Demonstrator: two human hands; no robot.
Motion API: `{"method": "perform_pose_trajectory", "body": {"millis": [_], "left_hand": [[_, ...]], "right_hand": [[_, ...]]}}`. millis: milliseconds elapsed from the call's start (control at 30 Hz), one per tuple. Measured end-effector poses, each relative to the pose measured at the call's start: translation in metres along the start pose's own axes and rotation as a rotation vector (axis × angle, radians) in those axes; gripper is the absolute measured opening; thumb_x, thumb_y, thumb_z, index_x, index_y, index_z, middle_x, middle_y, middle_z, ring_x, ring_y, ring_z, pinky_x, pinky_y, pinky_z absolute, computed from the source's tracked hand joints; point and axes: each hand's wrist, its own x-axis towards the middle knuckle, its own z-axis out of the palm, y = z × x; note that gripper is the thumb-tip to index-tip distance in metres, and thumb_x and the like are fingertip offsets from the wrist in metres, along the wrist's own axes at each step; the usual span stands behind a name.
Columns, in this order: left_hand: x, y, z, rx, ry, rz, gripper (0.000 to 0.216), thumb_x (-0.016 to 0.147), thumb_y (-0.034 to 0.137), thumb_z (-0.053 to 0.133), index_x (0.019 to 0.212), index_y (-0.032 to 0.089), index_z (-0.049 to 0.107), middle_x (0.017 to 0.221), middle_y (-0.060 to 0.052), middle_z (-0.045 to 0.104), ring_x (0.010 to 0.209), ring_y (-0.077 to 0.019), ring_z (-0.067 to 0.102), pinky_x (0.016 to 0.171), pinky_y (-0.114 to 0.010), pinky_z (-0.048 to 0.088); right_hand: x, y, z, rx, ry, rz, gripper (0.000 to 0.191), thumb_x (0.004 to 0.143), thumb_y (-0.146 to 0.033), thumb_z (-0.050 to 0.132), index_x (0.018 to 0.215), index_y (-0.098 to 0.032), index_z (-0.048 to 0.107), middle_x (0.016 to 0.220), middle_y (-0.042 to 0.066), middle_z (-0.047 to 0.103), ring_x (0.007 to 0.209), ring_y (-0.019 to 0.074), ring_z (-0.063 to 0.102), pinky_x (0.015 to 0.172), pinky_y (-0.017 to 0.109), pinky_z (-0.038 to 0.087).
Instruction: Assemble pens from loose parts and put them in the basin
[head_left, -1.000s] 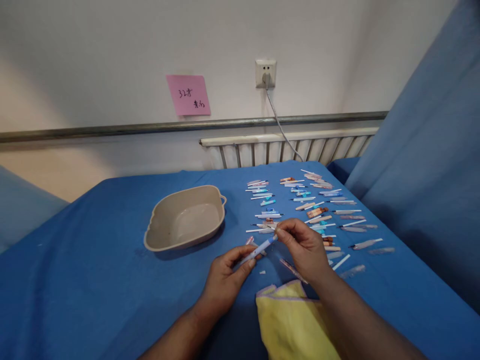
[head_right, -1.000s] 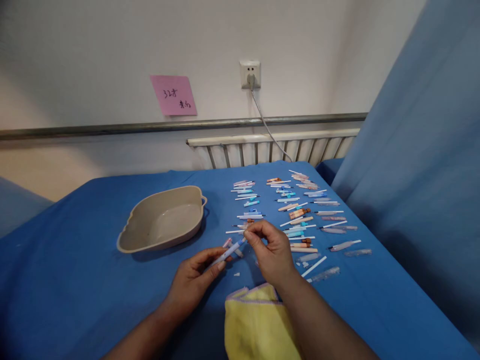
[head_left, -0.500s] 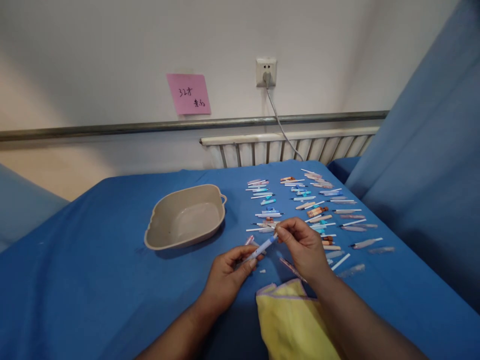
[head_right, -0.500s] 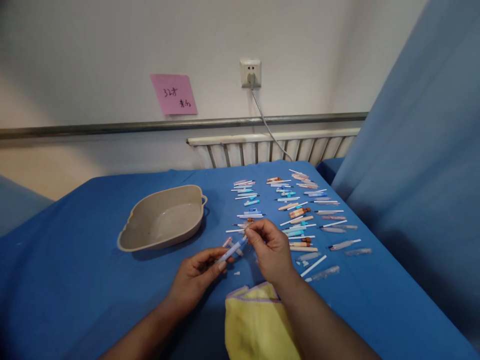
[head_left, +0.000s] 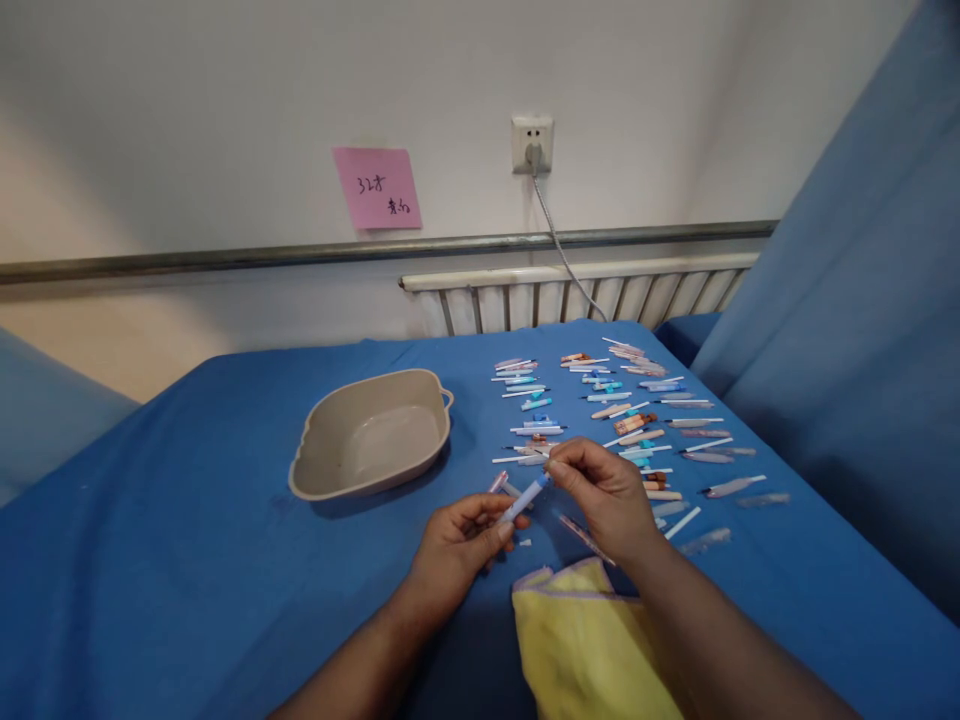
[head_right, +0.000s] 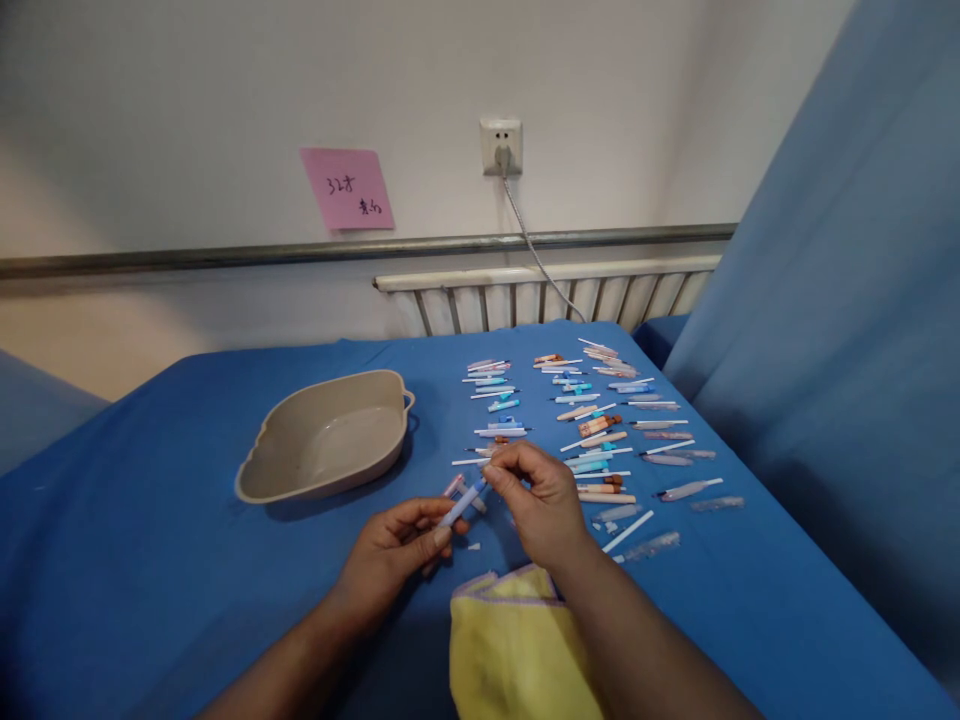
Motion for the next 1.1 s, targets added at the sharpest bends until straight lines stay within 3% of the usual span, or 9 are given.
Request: {"method": "perform_pose_trajectory", "body": {"millis": [233, 400, 633, 933, 1100], "left_hand": [[-0.0004, -0.0012, 0.0028, -0.088, -0.023, -0.041, 0.029, 0.063, 0.029, 0.078, 0.086, 0.014, 0.068, 0.076, -0.007, 0.072, 0.051, -0.0086, 0.052, 0.043, -0.018, 0.033], [0.0001, 0.0001, 0.0023, -0.120, -0.055, -0.048, 0.028, 0.065, 0.026, 0.077, 0.087, 0.013, 0.067, 0.078, -0.008, 0.071, 0.051, -0.0084, 0.052, 0.044, -0.019, 0.034], [0.0025, -0.0002, -0.0003, -0.018, -0.059, -0.021, 0.032, 0.066, 0.031, 0.076, 0.091, 0.014, 0.067, 0.079, -0.008, 0.071, 0.054, -0.0100, 0.053, 0.045, -0.019, 0.035], [0.0043, -0.0025, -0.0010, -0.007, -0.146, -0.015, 0.029, 0.069, 0.033, 0.074, 0.092, 0.015, 0.068, 0.079, -0.007, 0.070, 0.058, -0.0114, 0.056, 0.054, -0.022, 0.042], [0.0044, -0.0053, -0.0027, -0.064, -0.171, -0.045, 0.028, 0.070, 0.032, 0.073, 0.090, 0.014, 0.067, 0.075, -0.006, 0.068, 0.053, -0.0090, 0.052, 0.048, -0.020, 0.038]], "right_hand": [[0.0013, -0.0032, 0.0004, -0.070, -0.010, -0.045, 0.012, 0.080, -0.021, 0.058, 0.069, -0.020, 0.058, 0.072, 0.000, 0.058, 0.070, 0.0156, 0.054, 0.067, 0.028, 0.043], [0.0015, 0.0008, 0.0004, -0.004, -0.003, 0.023, 0.011, 0.080, -0.025, 0.058, 0.070, -0.020, 0.057, 0.069, -0.001, 0.056, 0.065, 0.0138, 0.052, 0.062, 0.026, 0.042], [0.0008, 0.0002, -0.0005, -0.049, -0.017, -0.001, 0.011, 0.080, -0.025, 0.059, 0.070, -0.019, 0.057, 0.069, 0.000, 0.056, 0.065, 0.0141, 0.051, 0.063, 0.027, 0.042], [0.0007, -0.0004, 0.0037, 0.076, -0.056, 0.101, 0.016, 0.079, -0.032, 0.060, 0.072, -0.019, 0.057, 0.062, -0.002, 0.053, 0.057, 0.0120, 0.049, 0.056, 0.025, 0.040], [0.0014, -0.0008, 0.0061, 0.185, -0.090, 0.118, 0.015, 0.079, -0.031, 0.061, 0.071, -0.020, 0.055, 0.063, -0.003, 0.054, 0.058, 0.0118, 0.051, 0.058, 0.025, 0.043]]}}
